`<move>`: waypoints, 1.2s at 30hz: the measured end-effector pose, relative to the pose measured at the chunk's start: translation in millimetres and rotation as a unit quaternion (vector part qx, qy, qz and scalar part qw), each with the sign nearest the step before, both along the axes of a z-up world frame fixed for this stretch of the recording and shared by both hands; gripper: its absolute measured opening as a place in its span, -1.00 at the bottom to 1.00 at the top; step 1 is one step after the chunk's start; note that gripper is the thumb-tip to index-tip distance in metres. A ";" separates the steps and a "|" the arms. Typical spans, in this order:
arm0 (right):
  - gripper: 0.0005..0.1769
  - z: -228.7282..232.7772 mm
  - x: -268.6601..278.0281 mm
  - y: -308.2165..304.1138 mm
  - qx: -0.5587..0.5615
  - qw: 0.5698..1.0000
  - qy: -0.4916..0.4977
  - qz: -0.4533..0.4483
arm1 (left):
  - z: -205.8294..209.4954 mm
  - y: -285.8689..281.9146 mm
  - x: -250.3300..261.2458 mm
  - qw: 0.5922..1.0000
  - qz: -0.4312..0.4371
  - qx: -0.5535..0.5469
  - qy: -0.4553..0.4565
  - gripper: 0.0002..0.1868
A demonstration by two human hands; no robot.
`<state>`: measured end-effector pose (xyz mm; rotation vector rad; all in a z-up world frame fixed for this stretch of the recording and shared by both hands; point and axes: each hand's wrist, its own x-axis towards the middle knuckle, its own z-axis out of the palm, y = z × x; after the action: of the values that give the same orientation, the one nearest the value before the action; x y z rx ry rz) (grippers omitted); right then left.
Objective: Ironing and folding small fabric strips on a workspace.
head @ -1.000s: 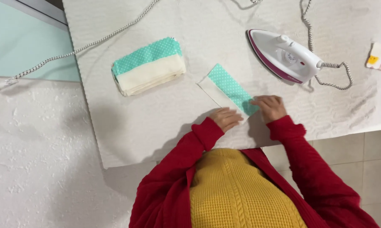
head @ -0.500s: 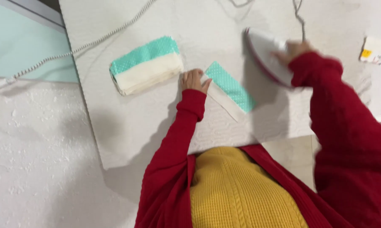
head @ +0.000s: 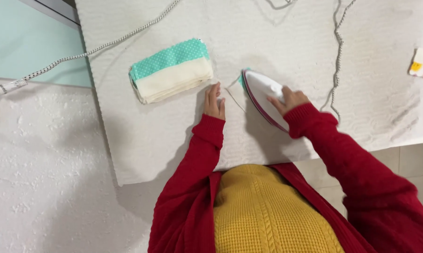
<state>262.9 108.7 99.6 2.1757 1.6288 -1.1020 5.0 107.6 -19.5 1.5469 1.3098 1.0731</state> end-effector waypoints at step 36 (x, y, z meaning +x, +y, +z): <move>-0.29 -15.8 -46.3 -19.2 0.003 0.997 -0.022 0.073 | 43.1 -33.6 9.9 0.947 -0.026 -0.013 0.319 -0.20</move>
<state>216.7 89.5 83.8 2.0319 1.7431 -1.0024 14.9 74.1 23.6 1.9850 1.6774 0.5194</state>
